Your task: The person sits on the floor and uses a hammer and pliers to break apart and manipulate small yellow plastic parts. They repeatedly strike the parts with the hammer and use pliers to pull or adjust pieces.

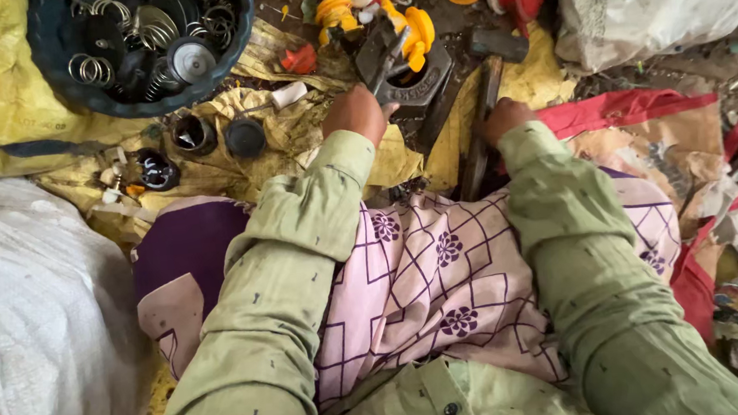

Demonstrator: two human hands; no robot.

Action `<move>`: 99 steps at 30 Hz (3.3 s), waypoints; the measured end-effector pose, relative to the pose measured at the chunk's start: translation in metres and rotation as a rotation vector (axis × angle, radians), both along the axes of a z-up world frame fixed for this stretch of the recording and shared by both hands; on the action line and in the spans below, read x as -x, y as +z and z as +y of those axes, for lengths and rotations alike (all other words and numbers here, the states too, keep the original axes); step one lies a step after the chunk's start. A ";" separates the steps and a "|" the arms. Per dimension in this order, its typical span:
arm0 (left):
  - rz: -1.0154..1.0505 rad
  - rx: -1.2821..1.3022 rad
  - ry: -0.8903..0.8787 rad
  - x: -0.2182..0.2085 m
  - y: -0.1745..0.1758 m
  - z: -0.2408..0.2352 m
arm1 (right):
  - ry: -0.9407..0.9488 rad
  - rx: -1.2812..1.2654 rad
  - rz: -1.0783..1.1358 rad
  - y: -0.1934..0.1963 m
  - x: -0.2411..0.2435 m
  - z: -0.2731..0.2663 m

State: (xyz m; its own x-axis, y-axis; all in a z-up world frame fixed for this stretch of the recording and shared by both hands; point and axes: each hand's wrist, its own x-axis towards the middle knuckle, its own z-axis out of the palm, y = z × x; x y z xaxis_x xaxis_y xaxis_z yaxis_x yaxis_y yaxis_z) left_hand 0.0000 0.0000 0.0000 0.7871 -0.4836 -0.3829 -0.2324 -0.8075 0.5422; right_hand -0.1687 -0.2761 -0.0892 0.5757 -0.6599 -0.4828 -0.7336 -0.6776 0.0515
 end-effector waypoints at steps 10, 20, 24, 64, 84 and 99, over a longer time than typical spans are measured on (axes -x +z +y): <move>0.022 0.071 0.056 0.014 -0.003 0.000 | -0.153 0.101 -0.312 -0.025 0.014 -0.018; 0.101 0.059 0.020 0.013 -0.002 -0.005 | -0.230 0.207 -0.560 0.012 0.018 -0.022; 0.136 0.109 0.059 0.012 0.001 -0.001 | -0.568 -0.375 -0.867 0.060 0.021 0.010; 0.079 0.204 0.086 0.028 -0.043 -0.032 | 0.128 -0.741 -1.762 0.190 0.034 0.098; 0.130 0.141 -0.014 0.009 0.000 -0.027 | -0.203 -0.532 -1.405 0.160 0.032 0.076; 0.130 0.120 -0.027 -0.019 -0.011 -0.035 | 0.001 0.117 -0.660 0.072 -0.018 0.043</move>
